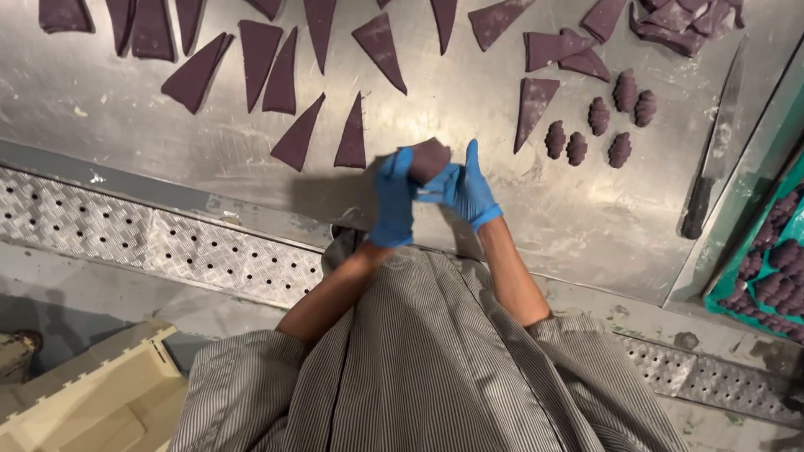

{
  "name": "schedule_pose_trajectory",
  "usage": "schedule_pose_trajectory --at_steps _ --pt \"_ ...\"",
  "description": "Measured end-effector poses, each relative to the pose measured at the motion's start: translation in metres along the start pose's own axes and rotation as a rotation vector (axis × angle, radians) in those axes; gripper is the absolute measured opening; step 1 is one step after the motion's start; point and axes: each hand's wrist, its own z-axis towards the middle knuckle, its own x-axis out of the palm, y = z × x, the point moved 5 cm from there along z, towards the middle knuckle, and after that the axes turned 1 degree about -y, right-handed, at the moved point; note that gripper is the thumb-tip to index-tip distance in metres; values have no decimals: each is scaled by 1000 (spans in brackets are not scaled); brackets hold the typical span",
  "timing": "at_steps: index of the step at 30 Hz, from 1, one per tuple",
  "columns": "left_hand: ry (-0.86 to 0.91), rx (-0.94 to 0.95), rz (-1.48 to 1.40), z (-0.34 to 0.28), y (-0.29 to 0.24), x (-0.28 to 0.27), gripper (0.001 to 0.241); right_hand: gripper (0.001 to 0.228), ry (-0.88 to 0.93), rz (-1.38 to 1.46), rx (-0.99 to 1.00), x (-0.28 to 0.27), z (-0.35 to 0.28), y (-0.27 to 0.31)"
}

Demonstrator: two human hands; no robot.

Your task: Rolling triangular pieces of purple dough into croissant shapes on a metal workbench.

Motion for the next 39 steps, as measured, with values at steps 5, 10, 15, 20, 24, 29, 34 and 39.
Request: schedule_pose_trajectory --at_steps 5,10,15,20,24,29,34,39 --pt "23 -385 -255 -16 31 33 36 60 276 1104 311 28 -13 50" --pt "32 -496 -294 -22 73 24 27 47 369 765 162 6 27 36" --pt "100 -791 -284 -31 92 -3 28 40 454 556 229 20 46 22" --pt "613 -326 611 -31 -9 -13 40 37 388 273 215 28 41 27" --pt "820 359 1036 -33 -40 24 69 36 412 302 195 31 48 22" --pt "872 206 1052 -31 -20 41 102 36 393 287 198 27 53 16" --pt "885 310 1096 -30 -16 38 98 36 383 284 143 27 85 13" --pt "905 389 1134 -28 -20 38 94 35 366 304 31 24 126 36"
